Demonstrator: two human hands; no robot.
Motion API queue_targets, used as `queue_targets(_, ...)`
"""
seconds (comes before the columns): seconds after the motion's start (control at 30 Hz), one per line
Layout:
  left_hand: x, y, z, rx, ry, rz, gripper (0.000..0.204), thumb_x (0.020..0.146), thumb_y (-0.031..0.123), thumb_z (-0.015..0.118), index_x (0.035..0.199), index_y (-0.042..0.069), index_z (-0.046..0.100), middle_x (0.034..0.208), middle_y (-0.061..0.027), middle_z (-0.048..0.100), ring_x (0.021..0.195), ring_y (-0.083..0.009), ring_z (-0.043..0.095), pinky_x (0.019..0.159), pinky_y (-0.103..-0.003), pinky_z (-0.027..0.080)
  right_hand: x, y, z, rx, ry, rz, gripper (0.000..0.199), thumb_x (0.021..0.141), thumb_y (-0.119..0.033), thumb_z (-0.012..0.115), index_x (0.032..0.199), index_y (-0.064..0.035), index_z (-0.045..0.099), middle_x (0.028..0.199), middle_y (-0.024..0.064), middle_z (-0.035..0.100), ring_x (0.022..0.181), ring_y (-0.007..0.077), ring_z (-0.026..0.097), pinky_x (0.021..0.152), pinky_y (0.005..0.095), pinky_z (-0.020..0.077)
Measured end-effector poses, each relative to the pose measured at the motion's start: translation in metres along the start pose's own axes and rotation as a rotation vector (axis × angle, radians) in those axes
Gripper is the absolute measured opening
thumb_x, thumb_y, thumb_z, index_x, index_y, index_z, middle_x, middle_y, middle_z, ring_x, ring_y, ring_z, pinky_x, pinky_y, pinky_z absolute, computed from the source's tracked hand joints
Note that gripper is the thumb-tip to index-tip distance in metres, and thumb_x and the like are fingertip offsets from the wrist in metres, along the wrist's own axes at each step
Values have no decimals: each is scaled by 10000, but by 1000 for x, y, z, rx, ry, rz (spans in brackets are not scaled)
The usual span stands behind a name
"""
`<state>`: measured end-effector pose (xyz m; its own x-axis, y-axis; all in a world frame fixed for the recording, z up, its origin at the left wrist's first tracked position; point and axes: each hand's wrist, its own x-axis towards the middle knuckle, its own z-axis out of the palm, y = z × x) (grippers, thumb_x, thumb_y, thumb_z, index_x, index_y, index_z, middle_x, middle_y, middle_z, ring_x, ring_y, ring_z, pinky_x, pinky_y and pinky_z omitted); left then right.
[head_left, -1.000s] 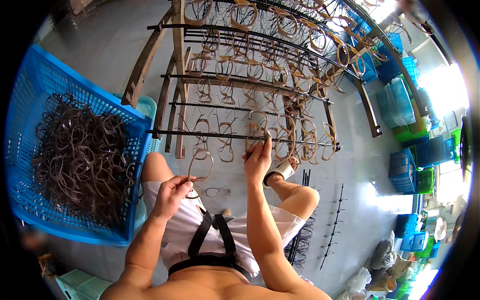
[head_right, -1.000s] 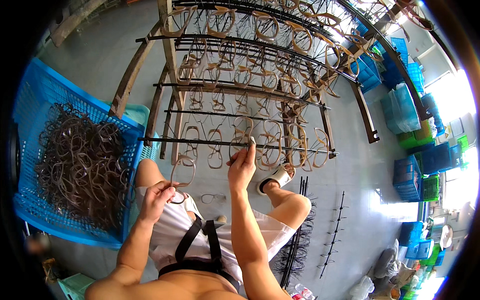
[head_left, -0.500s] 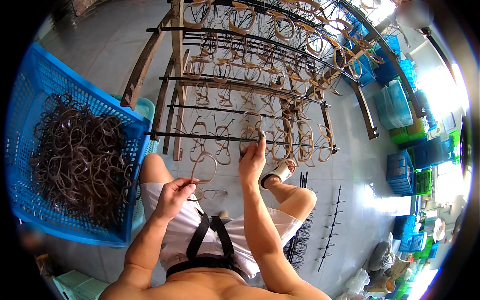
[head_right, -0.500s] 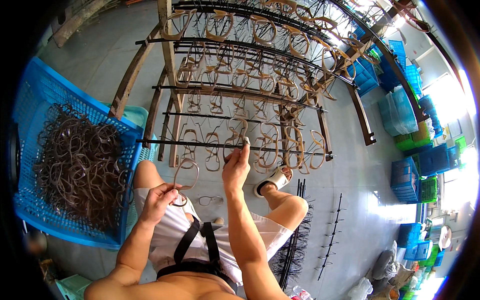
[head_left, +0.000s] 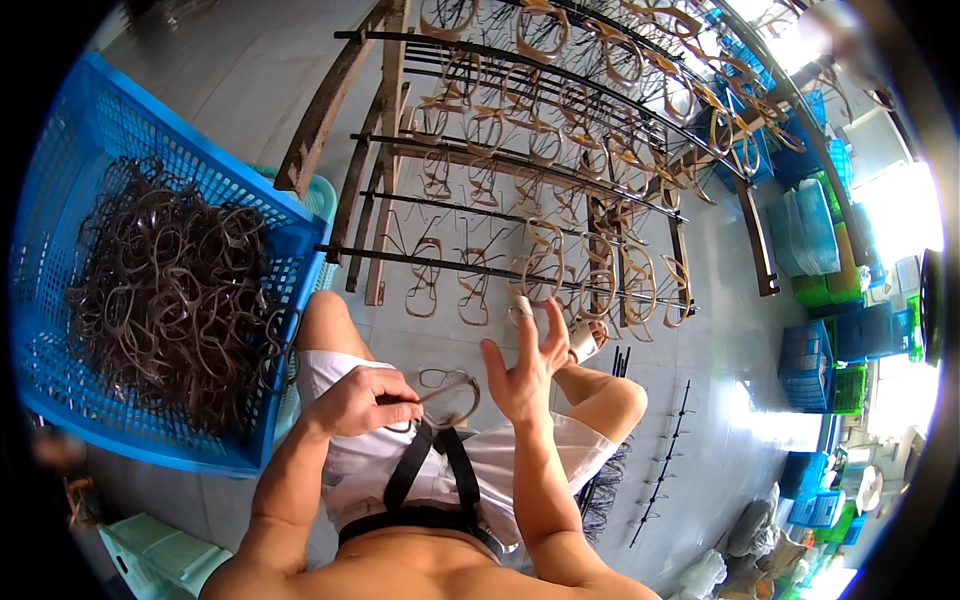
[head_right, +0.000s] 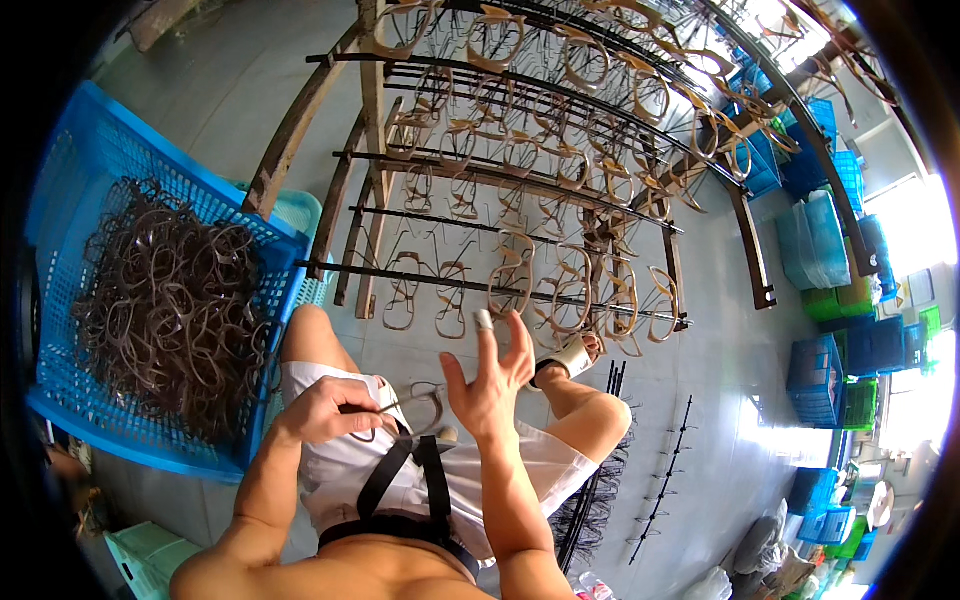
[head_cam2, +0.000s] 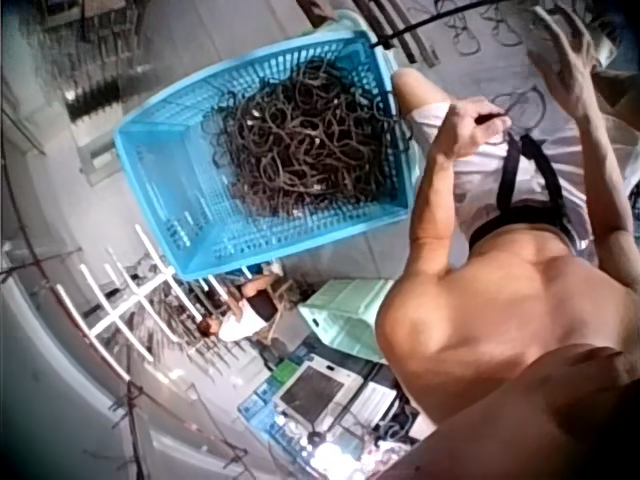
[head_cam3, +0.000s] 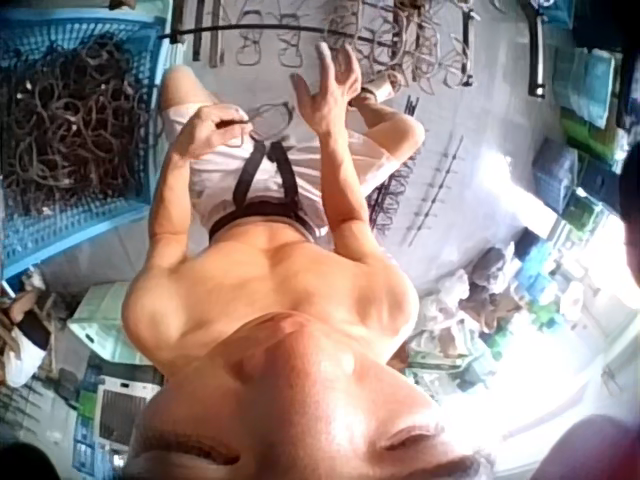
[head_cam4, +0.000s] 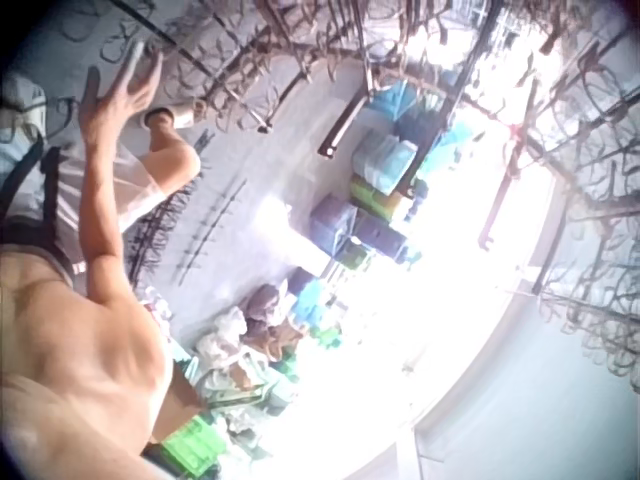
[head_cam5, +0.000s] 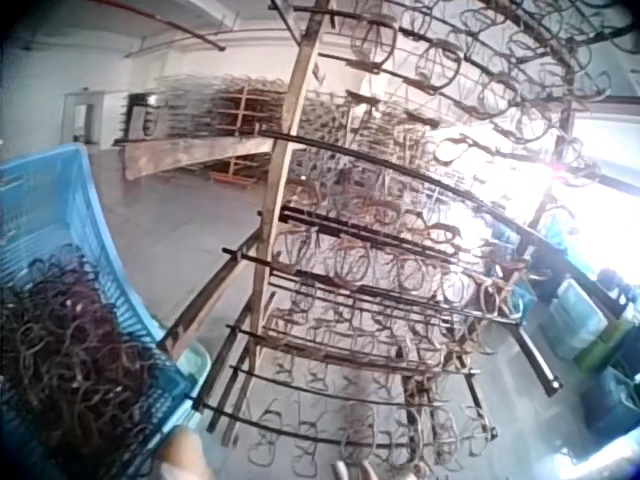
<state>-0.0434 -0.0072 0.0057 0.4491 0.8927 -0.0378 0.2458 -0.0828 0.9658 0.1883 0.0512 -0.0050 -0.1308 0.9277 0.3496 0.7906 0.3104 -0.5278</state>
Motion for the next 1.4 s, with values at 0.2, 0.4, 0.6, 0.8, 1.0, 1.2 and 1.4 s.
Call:
queue_targets(0.2,4,6,-12,-27,-60,93,196,715,177,752,754,8,660,678,-91,597,610,-195,571,579,-287,444,8,-28,-25,658,-709,-291,376,803,-190,658,1109,-1,549,1091,208,529,940,366,534,811,390,439)
queue_targets(0.4,0,-9,-45,356,697,152,224,797,173,669,938,21,584,986,-129,544,932,-247,522,827,-338,425,10,-5,-9,1011,-492,130,140,914,-103,510,978,6,571,565,18,501,458,85,482,415,230,379)
queue_targets(0.6,-57,-90,-59,763,818,-673,551,792,284,646,1220,15,426,1033,-165,542,953,-358,512,812,-443,422,54,-18,54,1015,400,456,136,969,-191,430,965,-67,487,573,-2,443,397,70,403,333,204,330)
queue_targets(0.8,-62,-93,-54,715,974,-553,441,839,213,602,1209,24,455,904,-148,586,866,-324,563,761,-417,454,65,-39,91,974,375,685,345,970,-197,422,1264,-16,422,588,11,490,435,66,440,405,232,432)
queue_targets(1.0,-67,-83,-66,707,1067,-468,217,918,177,474,1083,61,554,798,-182,644,753,-351,627,655,-411,477,72,-44,88,1090,387,715,230,969,-188,417,1114,-14,460,586,10,480,411,86,447,361,228,376)
queue_targets(1.2,-74,-95,-61,813,998,-626,212,912,232,492,923,48,599,717,-188,632,674,-372,617,602,-432,466,73,-34,93,1099,399,644,167,971,-173,406,926,-37,491,568,7,465,371,91,426,318,221,302)
queue_targets(1.4,-73,-88,-58,703,1015,-601,224,885,241,538,867,29,609,718,-182,632,682,-368,617,598,-417,466,70,-28,95,1076,417,660,152,970,-167,420,931,-44,499,556,-2,453,371,77,401,325,215,287)
